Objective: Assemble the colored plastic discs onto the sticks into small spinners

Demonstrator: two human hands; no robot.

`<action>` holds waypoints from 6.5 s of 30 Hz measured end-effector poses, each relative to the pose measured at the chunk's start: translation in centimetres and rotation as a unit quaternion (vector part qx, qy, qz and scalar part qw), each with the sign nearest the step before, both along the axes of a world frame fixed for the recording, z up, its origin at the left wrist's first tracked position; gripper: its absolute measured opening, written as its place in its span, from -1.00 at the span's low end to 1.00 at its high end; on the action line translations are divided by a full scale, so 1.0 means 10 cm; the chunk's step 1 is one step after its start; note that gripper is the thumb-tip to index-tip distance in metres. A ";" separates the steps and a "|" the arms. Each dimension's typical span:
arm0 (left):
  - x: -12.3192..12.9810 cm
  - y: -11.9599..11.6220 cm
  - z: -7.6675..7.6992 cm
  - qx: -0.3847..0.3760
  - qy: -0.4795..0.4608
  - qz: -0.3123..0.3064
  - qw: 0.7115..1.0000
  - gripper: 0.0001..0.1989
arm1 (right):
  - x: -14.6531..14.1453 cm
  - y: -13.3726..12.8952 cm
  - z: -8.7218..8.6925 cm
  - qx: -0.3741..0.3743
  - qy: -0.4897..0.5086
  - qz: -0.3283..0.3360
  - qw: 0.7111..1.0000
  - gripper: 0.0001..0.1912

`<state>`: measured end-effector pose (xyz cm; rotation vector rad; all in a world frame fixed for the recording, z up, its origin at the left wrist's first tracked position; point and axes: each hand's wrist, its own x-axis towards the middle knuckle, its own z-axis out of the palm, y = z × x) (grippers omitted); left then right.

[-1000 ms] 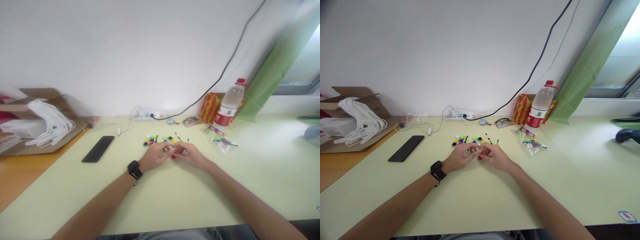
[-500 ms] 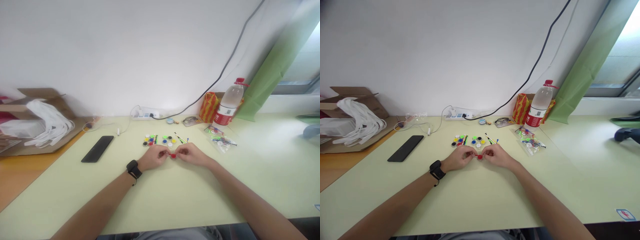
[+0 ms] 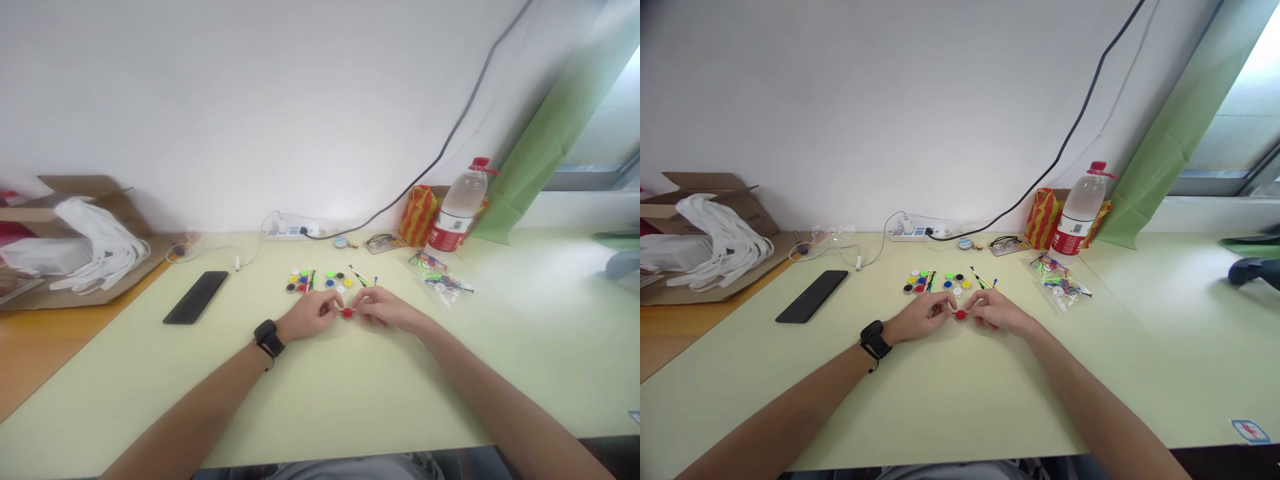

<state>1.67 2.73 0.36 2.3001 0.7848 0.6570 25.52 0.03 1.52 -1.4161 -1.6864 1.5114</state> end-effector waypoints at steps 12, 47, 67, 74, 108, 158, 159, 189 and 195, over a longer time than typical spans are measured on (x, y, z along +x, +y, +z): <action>-0.01 0.04 0.01 -0.182 -0.033 -0.049 0.982 -0.94 | 0.01 -0.05 0.10 -0.050 0.001 0.049 0.998 -0.82; -0.13 -0.03 -0.01 0.096 -0.058 0.201 0.973 -0.67 | 0.26 -0.31 -0.10 0.087 0.078 -0.118 0.986 -0.38; 0.02 -0.27 0.14 0.138 0.024 -0.046 0.989 -0.81 | 0.11 -0.41 -0.27 0.261 -0.037 -0.013 0.965 -0.70; 0.08 -0.24 0.05 0.158 0.046 -0.019 0.986 -0.85 | 0.05 -0.40 -0.30 0.340 -0.080 0.031 0.936 -0.77; 0.09 -0.24 0.03 0.106 0.048 0.016 0.993 -0.85 | -0.05 -0.32 -0.37 0.298 -0.023 -0.006 0.954 -0.90; 0.02 -0.11 -0.02 0.115 -0.059 0.154 0.980 -0.79 | 0.34 -0.31 -0.27 0.366 -0.170 -0.020 0.915 -0.86; 0.02 -0.11 -0.03 0.114 -0.059 0.155 0.980 -0.79 | 0.35 -0.30 -0.27 0.367 -0.172 -0.020 0.914 -0.86; 0.03 -0.11 -0.01 0.114 -0.059 0.162 0.978 -0.80 | 0.49 -0.19 -0.37 0.369 -0.210 -0.080 0.902 -0.72; 0.03 -0.11 -0.01 0.115 -0.061 0.161 0.978 -0.81 | 0.56 -0.14 -0.38 0.388 -0.204 -0.110 0.892 -0.66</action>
